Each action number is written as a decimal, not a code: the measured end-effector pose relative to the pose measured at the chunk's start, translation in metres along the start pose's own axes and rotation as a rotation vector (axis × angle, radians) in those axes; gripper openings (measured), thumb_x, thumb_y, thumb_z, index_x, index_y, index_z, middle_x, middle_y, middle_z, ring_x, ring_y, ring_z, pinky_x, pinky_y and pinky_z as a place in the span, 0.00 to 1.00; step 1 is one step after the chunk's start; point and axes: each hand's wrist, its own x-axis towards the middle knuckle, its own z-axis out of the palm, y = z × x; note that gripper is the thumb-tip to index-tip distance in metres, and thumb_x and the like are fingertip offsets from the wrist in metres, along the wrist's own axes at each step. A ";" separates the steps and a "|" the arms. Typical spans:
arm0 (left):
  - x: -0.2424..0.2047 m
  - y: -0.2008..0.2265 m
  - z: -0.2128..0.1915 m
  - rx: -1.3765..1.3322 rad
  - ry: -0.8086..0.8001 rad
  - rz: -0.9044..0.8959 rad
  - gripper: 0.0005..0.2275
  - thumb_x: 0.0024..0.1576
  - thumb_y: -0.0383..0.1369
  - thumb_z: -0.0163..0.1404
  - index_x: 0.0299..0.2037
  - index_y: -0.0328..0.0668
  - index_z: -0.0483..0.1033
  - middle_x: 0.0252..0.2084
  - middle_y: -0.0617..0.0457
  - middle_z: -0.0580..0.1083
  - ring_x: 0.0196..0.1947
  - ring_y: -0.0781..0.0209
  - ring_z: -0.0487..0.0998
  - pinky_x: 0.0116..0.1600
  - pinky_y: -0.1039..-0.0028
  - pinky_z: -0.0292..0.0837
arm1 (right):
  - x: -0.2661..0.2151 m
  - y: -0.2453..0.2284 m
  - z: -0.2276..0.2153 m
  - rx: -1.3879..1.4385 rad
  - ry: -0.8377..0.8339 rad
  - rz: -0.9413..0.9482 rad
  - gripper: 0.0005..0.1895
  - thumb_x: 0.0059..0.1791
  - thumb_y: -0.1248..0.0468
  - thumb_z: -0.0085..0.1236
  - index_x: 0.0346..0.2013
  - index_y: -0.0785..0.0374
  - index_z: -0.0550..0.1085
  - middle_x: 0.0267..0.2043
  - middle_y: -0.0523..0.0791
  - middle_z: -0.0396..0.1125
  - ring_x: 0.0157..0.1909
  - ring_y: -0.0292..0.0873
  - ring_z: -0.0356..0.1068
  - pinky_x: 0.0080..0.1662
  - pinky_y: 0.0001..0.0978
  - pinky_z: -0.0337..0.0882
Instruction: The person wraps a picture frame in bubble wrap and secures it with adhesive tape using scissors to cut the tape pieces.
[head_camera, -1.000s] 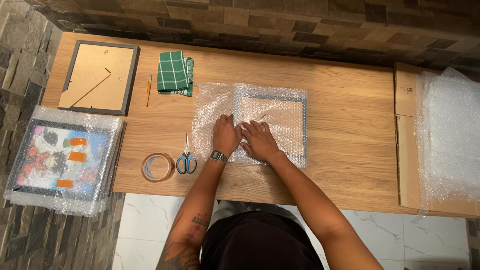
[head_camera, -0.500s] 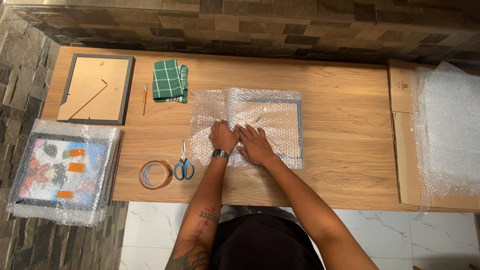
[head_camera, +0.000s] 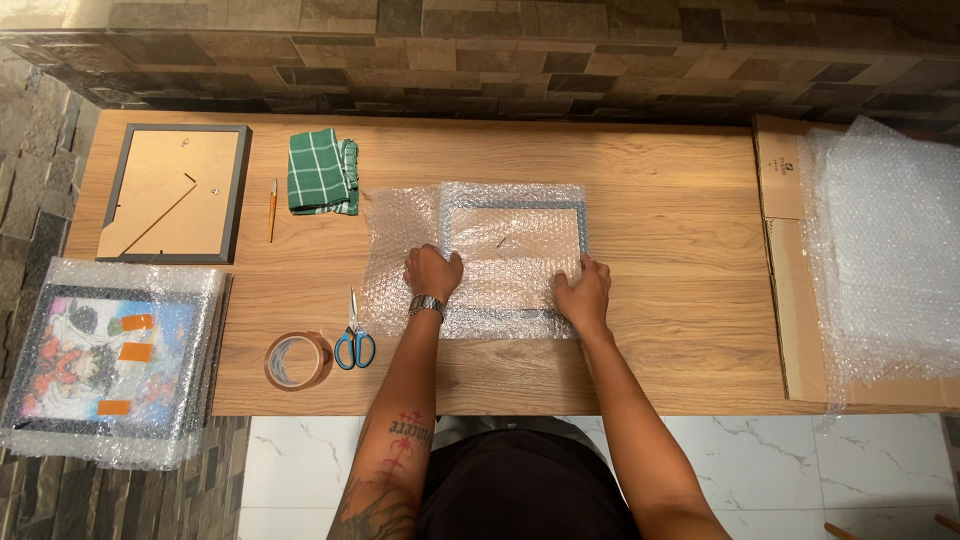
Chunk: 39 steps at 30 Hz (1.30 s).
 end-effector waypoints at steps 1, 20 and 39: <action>-0.001 0.002 -0.001 0.000 0.001 0.004 0.20 0.60 0.45 0.62 0.53 0.35 0.85 0.57 0.37 0.80 0.67 0.32 0.81 0.70 0.41 0.75 | -0.002 -0.006 -0.006 0.001 0.003 0.000 0.38 0.50 0.53 0.73 0.72 0.68 0.77 0.69 0.60 0.68 0.75 0.70 0.69 0.75 0.61 0.67; 0.014 0.021 -0.011 -0.143 -0.262 -0.193 0.40 0.60 0.57 0.58 0.70 0.23 0.76 0.68 0.25 0.79 0.73 0.22 0.78 0.73 0.37 0.71 | 0.016 0.022 -0.015 0.087 -0.028 0.199 0.32 0.51 0.52 0.72 0.68 0.63 0.84 0.59 0.55 0.80 0.64 0.59 0.82 0.64 0.53 0.80; 0.026 0.028 -0.032 -0.680 -0.175 -0.062 0.17 0.50 0.29 0.68 0.49 0.30 0.87 0.32 0.49 0.81 0.36 0.63 0.81 0.41 0.71 0.76 | 0.019 0.017 -0.033 0.271 -0.053 0.249 0.31 0.53 0.56 0.74 0.69 0.65 0.82 0.60 0.58 0.82 0.62 0.56 0.84 0.61 0.50 0.83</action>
